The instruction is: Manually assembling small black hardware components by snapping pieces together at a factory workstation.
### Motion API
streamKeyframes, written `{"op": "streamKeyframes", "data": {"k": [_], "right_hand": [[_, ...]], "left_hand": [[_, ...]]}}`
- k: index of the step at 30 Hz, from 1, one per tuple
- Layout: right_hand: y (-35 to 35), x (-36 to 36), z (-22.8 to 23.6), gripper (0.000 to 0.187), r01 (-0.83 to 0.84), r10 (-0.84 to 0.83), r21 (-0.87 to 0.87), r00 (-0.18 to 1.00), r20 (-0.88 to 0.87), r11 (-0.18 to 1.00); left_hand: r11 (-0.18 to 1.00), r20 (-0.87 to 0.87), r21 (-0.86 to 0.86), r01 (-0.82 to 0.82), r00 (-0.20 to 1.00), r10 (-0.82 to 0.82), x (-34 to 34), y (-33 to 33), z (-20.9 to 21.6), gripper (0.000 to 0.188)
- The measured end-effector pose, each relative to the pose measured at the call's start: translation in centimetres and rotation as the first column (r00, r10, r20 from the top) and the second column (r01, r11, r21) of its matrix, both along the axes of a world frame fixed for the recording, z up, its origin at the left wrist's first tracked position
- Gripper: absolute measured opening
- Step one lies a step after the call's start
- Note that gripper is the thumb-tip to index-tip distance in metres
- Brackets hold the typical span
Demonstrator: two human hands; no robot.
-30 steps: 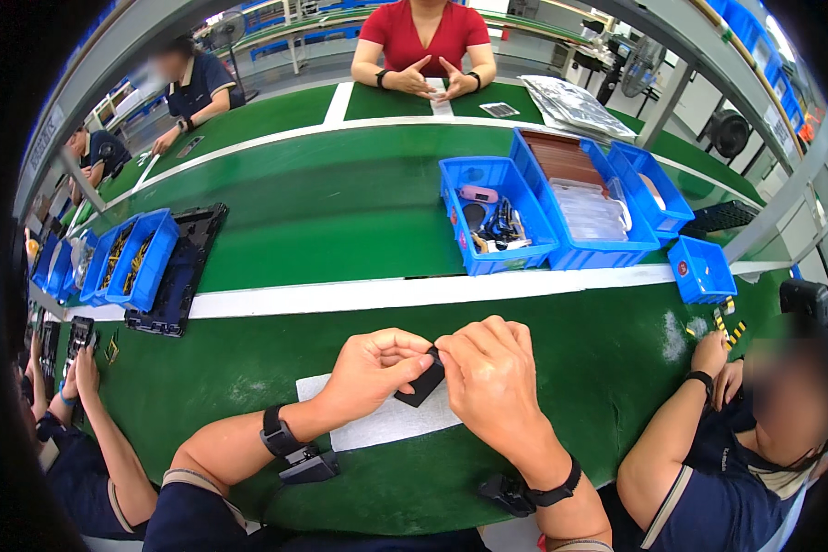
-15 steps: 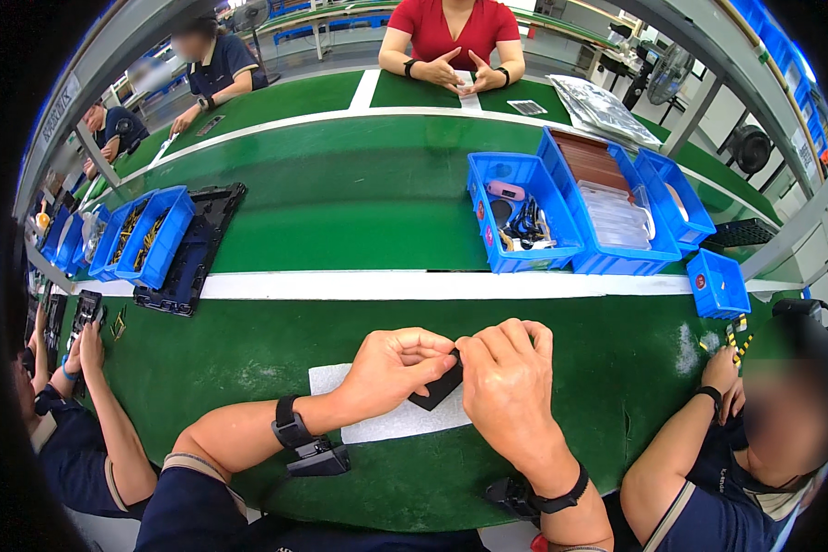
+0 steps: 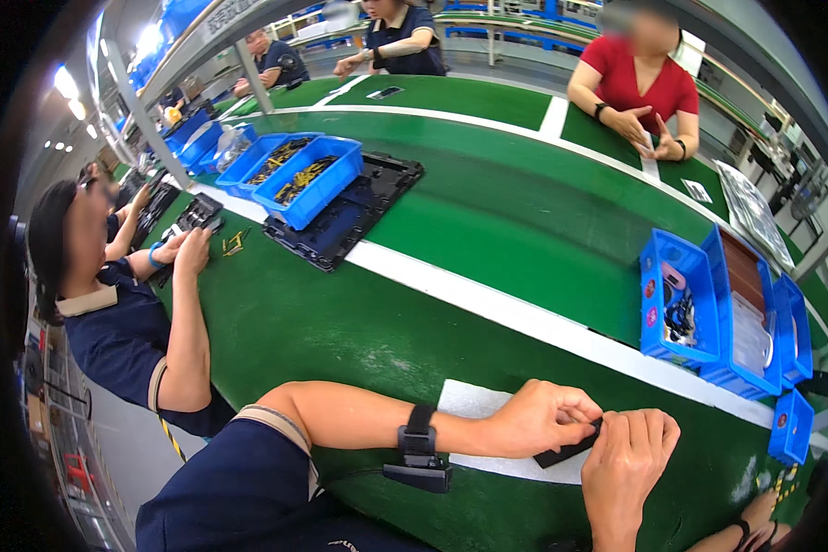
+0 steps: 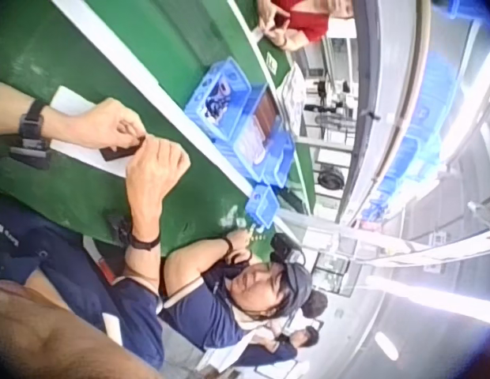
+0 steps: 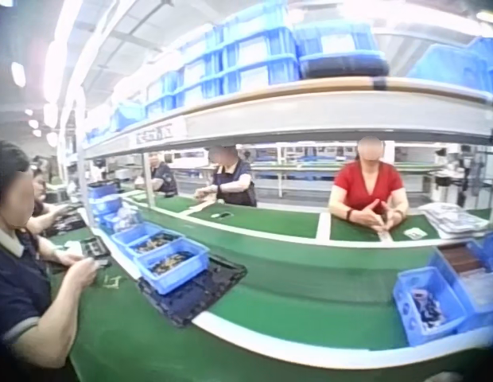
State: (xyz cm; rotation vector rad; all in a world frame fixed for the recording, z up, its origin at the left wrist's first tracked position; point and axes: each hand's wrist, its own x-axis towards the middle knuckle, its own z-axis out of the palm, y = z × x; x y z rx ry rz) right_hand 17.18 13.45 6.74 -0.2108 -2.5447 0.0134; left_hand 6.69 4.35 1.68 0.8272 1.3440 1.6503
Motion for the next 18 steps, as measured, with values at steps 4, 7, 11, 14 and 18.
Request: {"op": "streamKeyframes", "data": {"k": [4,7,11,14,18], "right_hand": [[0.0,-0.4,-0.7,0.004,-0.002,0.003,0.044,1.0,-0.023,0.999],[0.5,-0.2,-0.9,0.006,-0.012,0.011,-0.017,0.999,-0.038,1.0],[1.2,0.4,-0.4,0.008,-0.014,0.01,-0.121,0.999,-0.035,0.993],[1.5,0.2,-0.4,0.01,-0.029,0.024,-0.094,0.999,-0.048,0.995],[1.7,0.0,-0.7,0.012,-0.041,0.037,-0.085,0.998,-0.052,0.996]], "left_hand": [[1.0,0.023,0.007,-0.016,1.0,0.016,-0.2,-0.1,-0.3,0.019],[1.0,0.023,0.014,-0.013,1.0,0.012,-0.4,0.0,-0.6,0.021],[1.0,0.061,-0.008,-0.015,0.998,0.015,-0.2,0.5,-0.8,0.024],[0.999,0.067,-0.036,-0.017,0.998,0.019,-0.4,0.1,-0.6,0.025],[0.993,0.015,-0.113,-0.041,0.999,0.043,-0.8,0.0,-0.4,0.027]]}}
